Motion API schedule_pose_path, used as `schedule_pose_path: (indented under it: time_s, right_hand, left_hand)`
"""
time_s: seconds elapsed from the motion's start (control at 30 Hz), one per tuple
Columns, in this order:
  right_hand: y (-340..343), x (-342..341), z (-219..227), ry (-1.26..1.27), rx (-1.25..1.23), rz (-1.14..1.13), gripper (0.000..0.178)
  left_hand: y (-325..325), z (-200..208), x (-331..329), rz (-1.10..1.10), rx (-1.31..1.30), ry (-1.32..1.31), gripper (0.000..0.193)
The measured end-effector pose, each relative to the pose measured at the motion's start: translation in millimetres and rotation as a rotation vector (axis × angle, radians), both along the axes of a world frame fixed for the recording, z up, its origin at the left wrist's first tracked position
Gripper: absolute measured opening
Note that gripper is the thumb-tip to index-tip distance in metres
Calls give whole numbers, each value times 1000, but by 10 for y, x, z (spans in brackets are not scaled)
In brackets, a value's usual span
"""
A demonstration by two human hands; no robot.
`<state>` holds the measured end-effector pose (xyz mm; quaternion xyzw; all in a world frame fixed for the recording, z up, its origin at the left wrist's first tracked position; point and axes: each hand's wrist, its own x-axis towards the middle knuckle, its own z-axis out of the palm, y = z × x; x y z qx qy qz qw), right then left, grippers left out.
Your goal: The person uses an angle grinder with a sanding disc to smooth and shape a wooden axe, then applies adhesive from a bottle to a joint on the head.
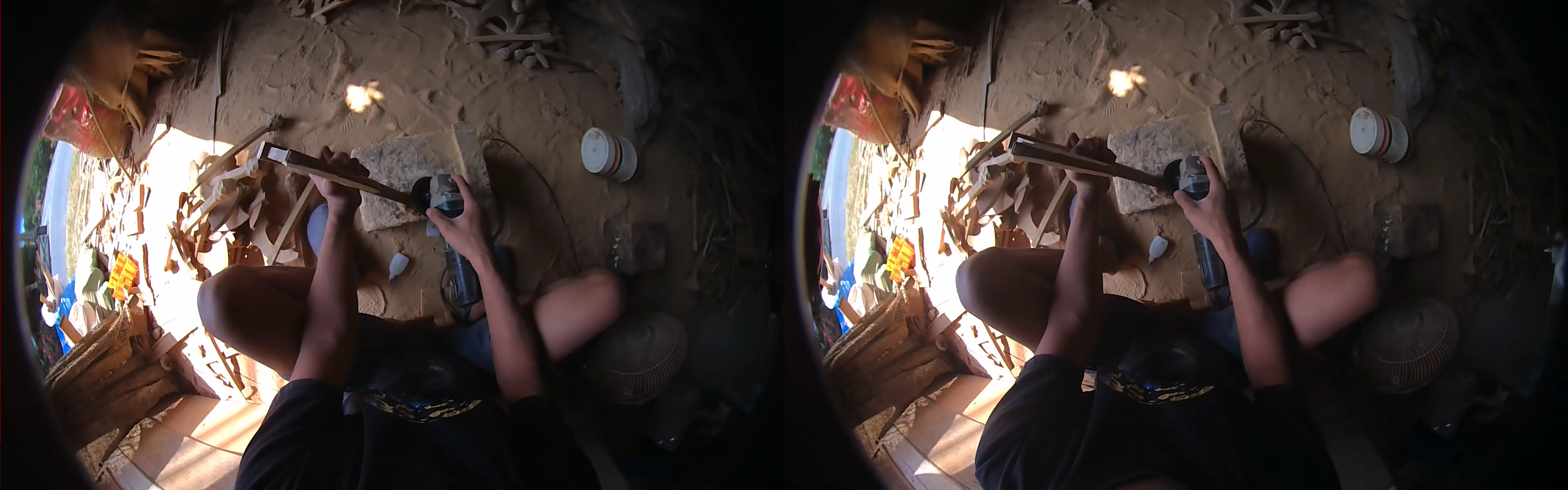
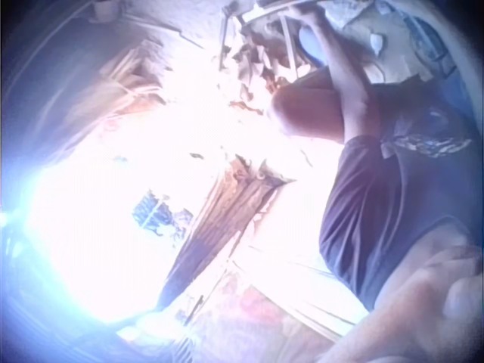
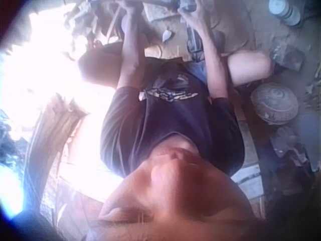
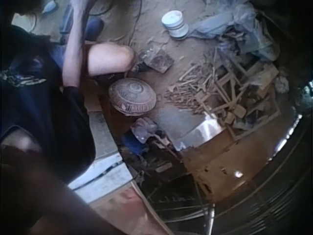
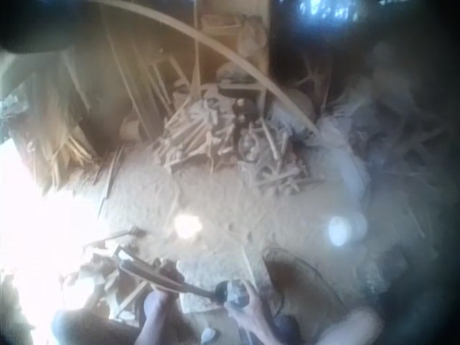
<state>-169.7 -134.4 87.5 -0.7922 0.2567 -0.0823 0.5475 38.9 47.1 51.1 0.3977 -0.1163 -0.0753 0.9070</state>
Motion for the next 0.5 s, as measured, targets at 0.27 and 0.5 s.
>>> schedule_pose_path:
  time_s: [0.27,0.5]
  right_hand:
    - [44,-10,84,-10,-113,-19,87]
    - [-34,-48,188,90,116,-2,90]
  left_hand:
    - [136,-295,157,-37,163,-192,30]
    - [78,-270,116,-244,-65,-45,31]
